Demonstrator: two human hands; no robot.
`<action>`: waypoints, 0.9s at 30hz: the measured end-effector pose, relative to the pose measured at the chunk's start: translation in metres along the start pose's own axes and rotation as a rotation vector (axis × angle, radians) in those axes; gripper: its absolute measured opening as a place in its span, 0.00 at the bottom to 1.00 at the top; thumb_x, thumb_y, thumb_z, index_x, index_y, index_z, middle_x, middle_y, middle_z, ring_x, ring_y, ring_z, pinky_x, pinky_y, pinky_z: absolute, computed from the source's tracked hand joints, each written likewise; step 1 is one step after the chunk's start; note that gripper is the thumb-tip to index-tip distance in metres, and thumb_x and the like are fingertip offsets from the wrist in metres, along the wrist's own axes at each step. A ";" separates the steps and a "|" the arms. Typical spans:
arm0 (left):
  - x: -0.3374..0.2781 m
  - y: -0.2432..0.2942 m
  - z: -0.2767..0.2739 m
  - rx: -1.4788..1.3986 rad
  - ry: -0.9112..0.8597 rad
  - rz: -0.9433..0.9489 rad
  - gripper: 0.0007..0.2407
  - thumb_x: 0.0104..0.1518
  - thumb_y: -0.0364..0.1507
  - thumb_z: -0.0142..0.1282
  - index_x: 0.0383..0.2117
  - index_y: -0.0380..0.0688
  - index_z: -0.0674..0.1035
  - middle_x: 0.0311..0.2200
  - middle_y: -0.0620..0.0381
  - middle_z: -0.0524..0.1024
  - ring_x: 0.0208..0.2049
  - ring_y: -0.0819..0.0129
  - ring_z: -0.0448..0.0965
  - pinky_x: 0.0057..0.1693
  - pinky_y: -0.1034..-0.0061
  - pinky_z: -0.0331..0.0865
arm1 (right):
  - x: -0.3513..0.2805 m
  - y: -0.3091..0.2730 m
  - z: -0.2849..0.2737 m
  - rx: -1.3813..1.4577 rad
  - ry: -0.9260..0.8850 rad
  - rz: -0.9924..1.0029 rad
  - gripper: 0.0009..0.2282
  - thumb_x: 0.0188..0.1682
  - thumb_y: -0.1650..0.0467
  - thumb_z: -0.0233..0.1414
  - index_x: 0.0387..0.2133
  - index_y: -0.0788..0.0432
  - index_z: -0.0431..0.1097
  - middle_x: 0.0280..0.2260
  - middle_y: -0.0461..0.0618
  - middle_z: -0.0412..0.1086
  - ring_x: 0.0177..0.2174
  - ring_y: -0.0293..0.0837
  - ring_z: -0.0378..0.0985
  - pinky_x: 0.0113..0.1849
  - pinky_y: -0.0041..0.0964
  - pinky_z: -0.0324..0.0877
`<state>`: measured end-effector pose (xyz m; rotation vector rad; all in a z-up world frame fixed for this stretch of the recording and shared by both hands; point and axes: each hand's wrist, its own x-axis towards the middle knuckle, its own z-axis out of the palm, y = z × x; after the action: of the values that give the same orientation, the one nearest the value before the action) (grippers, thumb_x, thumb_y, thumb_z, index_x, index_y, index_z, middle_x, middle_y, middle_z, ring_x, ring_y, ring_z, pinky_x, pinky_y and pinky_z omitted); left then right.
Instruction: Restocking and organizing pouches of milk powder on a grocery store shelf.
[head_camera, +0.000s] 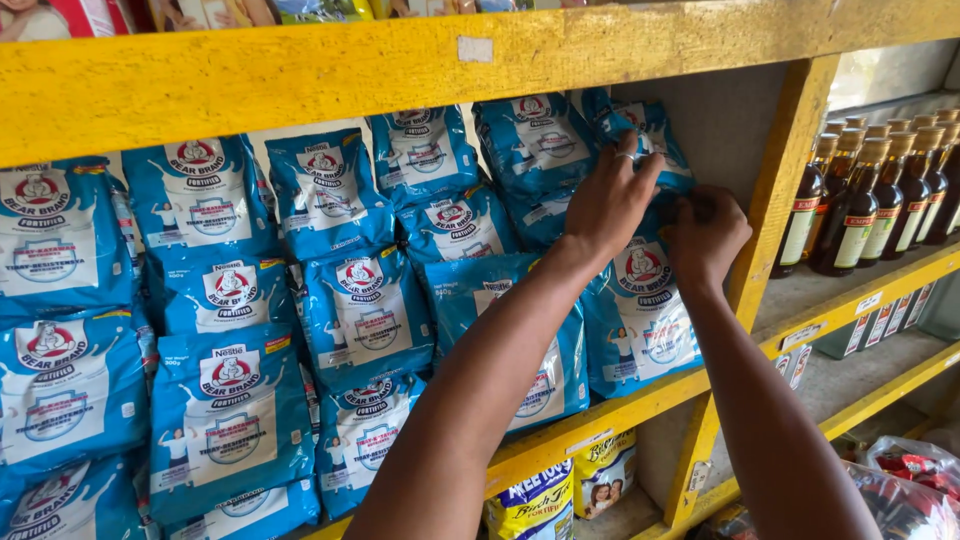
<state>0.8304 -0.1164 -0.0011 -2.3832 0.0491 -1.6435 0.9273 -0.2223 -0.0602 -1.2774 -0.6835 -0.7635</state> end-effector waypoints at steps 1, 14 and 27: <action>-0.002 -0.002 0.004 -0.003 0.006 0.003 0.14 0.59 0.30 0.60 0.50 0.45 0.74 0.62 0.34 0.66 0.58 0.41 0.73 0.51 0.60 0.79 | -0.001 0.001 -0.003 0.006 -0.040 -0.027 0.08 0.50 0.78 0.56 0.42 0.68 0.76 0.35 0.59 0.79 0.27 0.44 0.83 0.29 0.39 0.79; 0.040 0.002 -0.033 0.391 -0.393 -0.024 0.33 0.43 0.38 0.65 0.61 0.57 0.69 0.68 0.45 0.57 0.70 0.36 0.45 0.67 0.27 0.32 | -0.009 -0.027 0.001 -0.346 -0.357 -0.421 0.30 0.48 0.76 0.51 0.69 0.65 0.55 0.67 0.67 0.54 0.65 0.66 0.54 0.61 0.58 0.55; 0.050 -0.016 -0.025 0.242 -0.764 -0.152 0.40 0.46 0.53 0.56 0.69 0.59 0.58 0.72 0.46 0.43 0.72 0.39 0.31 0.68 0.30 0.24 | -0.001 -0.034 -0.022 -0.185 -0.557 -0.259 0.29 0.49 0.73 0.51 0.67 0.63 0.54 0.67 0.70 0.51 0.63 0.67 0.56 0.58 0.51 0.59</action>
<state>0.8235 -0.1142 0.0566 -2.6823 -0.4453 -0.6374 0.8998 -0.2476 -0.0453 -1.6104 -1.2692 -0.6901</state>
